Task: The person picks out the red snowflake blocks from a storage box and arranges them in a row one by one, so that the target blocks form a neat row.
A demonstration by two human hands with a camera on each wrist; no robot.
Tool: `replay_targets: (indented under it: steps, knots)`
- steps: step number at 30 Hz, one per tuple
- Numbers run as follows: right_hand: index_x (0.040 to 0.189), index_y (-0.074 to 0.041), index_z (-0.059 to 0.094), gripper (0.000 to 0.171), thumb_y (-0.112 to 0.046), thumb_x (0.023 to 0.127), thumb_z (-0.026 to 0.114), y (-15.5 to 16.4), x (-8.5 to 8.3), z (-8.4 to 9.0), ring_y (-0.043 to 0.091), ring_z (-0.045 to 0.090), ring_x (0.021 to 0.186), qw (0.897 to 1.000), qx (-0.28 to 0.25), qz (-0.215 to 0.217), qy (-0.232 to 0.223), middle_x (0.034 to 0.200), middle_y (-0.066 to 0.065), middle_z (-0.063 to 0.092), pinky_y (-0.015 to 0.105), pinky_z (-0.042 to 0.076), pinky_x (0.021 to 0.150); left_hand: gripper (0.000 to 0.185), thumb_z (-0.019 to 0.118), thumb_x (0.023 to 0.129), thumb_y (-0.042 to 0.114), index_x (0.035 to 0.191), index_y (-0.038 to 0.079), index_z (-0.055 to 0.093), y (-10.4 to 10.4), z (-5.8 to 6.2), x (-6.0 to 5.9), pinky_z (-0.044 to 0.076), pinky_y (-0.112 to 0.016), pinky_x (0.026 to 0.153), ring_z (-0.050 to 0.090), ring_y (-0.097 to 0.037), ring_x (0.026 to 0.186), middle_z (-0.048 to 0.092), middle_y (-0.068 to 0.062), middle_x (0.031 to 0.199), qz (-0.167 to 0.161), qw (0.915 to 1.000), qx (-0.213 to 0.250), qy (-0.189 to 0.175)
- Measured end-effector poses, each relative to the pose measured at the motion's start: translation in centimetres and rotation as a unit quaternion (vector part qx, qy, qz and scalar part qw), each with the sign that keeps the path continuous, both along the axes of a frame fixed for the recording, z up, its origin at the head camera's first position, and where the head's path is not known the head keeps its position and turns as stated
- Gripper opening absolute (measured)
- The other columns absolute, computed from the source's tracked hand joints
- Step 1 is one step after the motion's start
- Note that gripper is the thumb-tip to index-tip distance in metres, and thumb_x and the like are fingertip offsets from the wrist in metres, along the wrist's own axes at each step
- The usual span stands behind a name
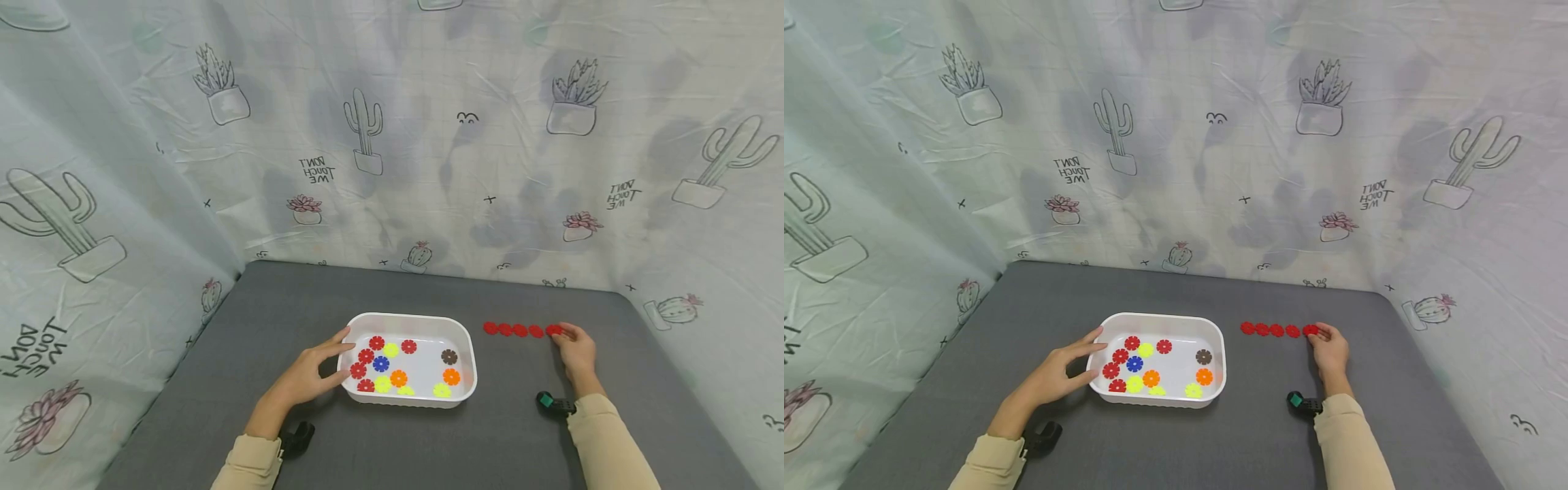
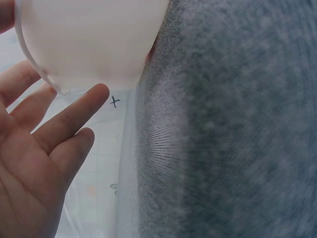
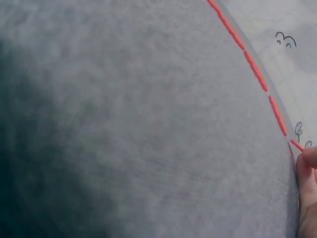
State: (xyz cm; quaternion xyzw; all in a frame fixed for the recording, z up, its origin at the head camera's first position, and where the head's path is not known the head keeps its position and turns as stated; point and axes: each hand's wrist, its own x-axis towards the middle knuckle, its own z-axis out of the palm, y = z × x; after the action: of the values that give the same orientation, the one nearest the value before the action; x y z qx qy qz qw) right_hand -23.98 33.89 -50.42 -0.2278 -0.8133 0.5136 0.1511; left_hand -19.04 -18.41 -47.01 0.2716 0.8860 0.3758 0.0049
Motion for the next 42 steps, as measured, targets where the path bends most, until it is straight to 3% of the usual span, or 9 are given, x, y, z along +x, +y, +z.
replay_targets:
  steps: [5, 9, 13, 21, 25, 29, 35, 38, 42]
  knots:
    - [0.120, 0.003, 0.052, 0.036, -0.005, 0.085, 0.054, -0.4, 0.0, -0.2, -0.012, 0.041, 0.072, 0.999, 0.049, -0.004, -0.021, 0.110, 0.018, 0.056, 0.004, 0.037, 0.058, 0.050, 0.064, 0.081, 0.031, 0.127, 0.017, 0.051, -0.1, -0.1, 0.1, 0.037, -0.048, 0.097, 0.036, -0.018, 0.128, 0.029, 0.006, 0.145, 0.008, 0.9999, -0.005, -0.005]
    - [0.120, 0.001, 0.053, 0.035, -0.007, 0.086, 0.053, -0.6, 0.1, -0.2, 0.006, 0.051, 0.086, 0.997, 0.073, -0.005, -0.033, 0.113, 0.020, 0.057, 0.006, 0.036, 0.059, 0.050, 0.063, 0.081, 0.032, 0.127, 0.018, 0.051, -0.2, -0.1, 0.1, 0.038, -0.048, 0.097, 0.036, -0.018, 0.129, 0.029, 0.005, 0.145, 0.009, 0.9999, -0.004, -0.005]
    - [0.121, 0.000, 0.053, 0.036, -0.008, 0.086, 0.051, -0.8, 0.1, -0.1, 0.024, 0.053, 0.099, 0.995, 0.094, -0.002, -0.037, 0.113, 0.023, 0.057, 0.018, 0.039, 0.067, 0.051, 0.063, 0.081, 0.033, 0.128, 0.018, 0.051, -0.1, -0.1, 0.1, 0.038, -0.048, 0.097, 0.036, -0.019, 0.129, 0.029, 0.005, 0.145, 0.011, 0.9999, -0.006, -0.007]
    - [0.116, 0.001, 0.056, 0.034, -0.009, 0.084, 0.050, -1.1, 0.2, 0.0, 0.033, 0.052, 0.096, 0.988, 0.149, -0.015, -0.031, 0.106, 0.024, 0.057, 0.043, 0.039, 0.080, 0.050, 0.063, 0.081, 0.033, 0.127, 0.017, 0.052, -0.1, -0.2, -0.1, 0.038, -0.048, 0.097, 0.037, -0.019, 0.128, 0.031, 0.004, 0.145, 0.009, 0.9999, -0.007, 0.004]
    - [0.112, 0.003, 0.058, 0.034, -0.007, 0.081, 0.050, -1.3, 0.1, 0.0, 0.031, 0.052, 0.093, 0.987, 0.157, -0.031, -0.014, 0.102, 0.023, 0.055, 0.040, 0.038, 0.078, 0.050, 0.065, 0.080, 0.030, 0.127, 0.016, 0.052, -0.1, -0.2, -0.2, 0.037, -0.049, 0.097, 0.037, -0.019, 0.128, 0.032, 0.004, 0.144, 0.009, 0.9999, -0.004, 0.011]
    - [0.115, 0.003, 0.056, 0.035, -0.006, 0.082, 0.049, -1.3, 0.2, -0.1, 0.028, 0.053, 0.096, 0.992, 0.115, -0.053, -0.005, 0.108, 0.021, 0.056, 0.026, 0.039, 0.073, 0.050, 0.064, 0.080, 0.030, 0.127, 0.017, 0.052, -0.1, -0.2, -0.2, 0.038, -0.048, 0.097, 0.038, -0.019, 0.127, 0.032, 0.004, 0.144, 0.011, 0.9998, -0.010, 0.014]
    - [0.121, -0.001, 0.054, 0.038, -0.012, 0.085, 0.052, -1.2, 0.6, -0.1, -0.002, 0.050, 0.081, 0.996, 0.040, -0.077, 0.014, 0.117, 0.019, 0.058, 0.002, 0.034, 0.061, 0.049, 0.064, 0.081, 0.031, 0.127, 0.019, 0.051, -0.1, -0.2, -0.1, 0.038, -0.048, 0.097, 0.037, -0.019, 0.128, 0.030, 0.005, 0.145, 0.011, 0.9999, -0.012, 0.007]
    - [0.122, -0.001, 0.053, 0.039, -0.014, 0.086, 0.053, -1.1, 0.9, -0.1, -0.014, 0.042, 0.072, 0.997, 0.025, -0.069, 0.019, 0.119, 0.019, 0.057, 0.001, 0.035, 0.060, 0.049, 0.063, 0.081, 0.032, 0.127, 0.020, 0.051, 0.0, -0.1, -0.1, 0.037, -0.049, 0.097, 0.036, -0.019, 0.129, 0.029, 0.006, 0.145, 0.011, 0.9999, -0.012, -0.001]
    - [0.125, -0.002, 0.050, 0.040, -0.018, 0.088, 0.053, -1.2, 1.3, 0.1, -0.016, 0.042, 0.075, 0.998, 0.014, -0.053, 0.020, 0.121, 0.019, 0.055, 0.001, 0.036, 0.062, 0.050, 0.063, 0.081, 0.032, 0.128, 0.020, 0.051, 0.0, -0.1, 0.0, 0.037, -0.049, 0.098, 0.035, -0.019, 0.129, 0.028, 0.007, 0.146, 0.013, 0.9998, -0.014, -0.008]
